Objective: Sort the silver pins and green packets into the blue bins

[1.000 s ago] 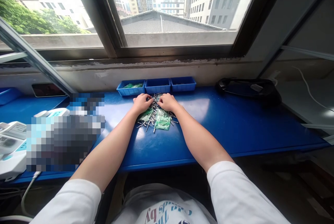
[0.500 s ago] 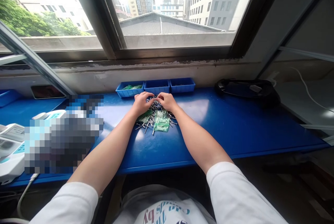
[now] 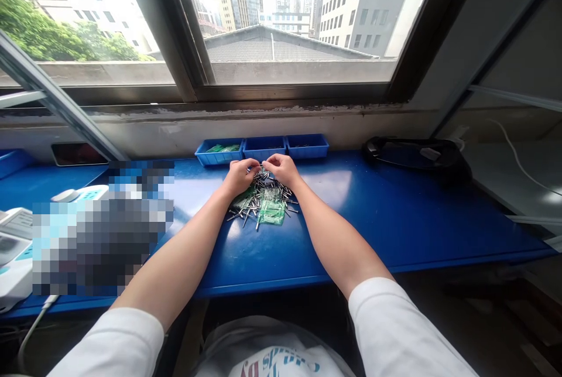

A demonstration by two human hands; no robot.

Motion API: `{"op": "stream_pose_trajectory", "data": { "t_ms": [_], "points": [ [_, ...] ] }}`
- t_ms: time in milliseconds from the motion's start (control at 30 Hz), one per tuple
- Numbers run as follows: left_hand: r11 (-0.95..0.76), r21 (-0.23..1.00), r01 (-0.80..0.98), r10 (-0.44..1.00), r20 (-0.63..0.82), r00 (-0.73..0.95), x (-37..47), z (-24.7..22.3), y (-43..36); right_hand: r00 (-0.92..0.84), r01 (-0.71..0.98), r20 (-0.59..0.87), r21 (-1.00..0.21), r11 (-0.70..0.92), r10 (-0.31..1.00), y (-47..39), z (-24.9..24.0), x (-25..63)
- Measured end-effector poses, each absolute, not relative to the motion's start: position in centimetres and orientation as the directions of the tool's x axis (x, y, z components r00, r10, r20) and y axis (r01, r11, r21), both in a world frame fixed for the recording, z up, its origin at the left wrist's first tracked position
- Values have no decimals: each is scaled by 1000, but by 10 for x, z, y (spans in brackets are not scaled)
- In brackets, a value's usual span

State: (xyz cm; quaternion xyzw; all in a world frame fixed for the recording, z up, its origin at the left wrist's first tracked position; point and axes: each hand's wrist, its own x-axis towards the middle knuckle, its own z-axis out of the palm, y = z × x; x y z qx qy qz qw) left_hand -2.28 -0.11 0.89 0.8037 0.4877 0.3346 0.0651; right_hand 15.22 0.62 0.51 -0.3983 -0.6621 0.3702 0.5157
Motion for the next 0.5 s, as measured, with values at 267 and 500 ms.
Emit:
{"op": "stream_pose_trajectory", "data": {
  "t_ms": [267,500],
  "points": [
    [-455,431,779,864,427,268,-24,9,0,-139,217,391,-884,413,910,8,4,154],
    [-408,420,811,896,353,269,-22,12,-2,-155,89,336,-932,352,929,5,5,156]
  ]
}}
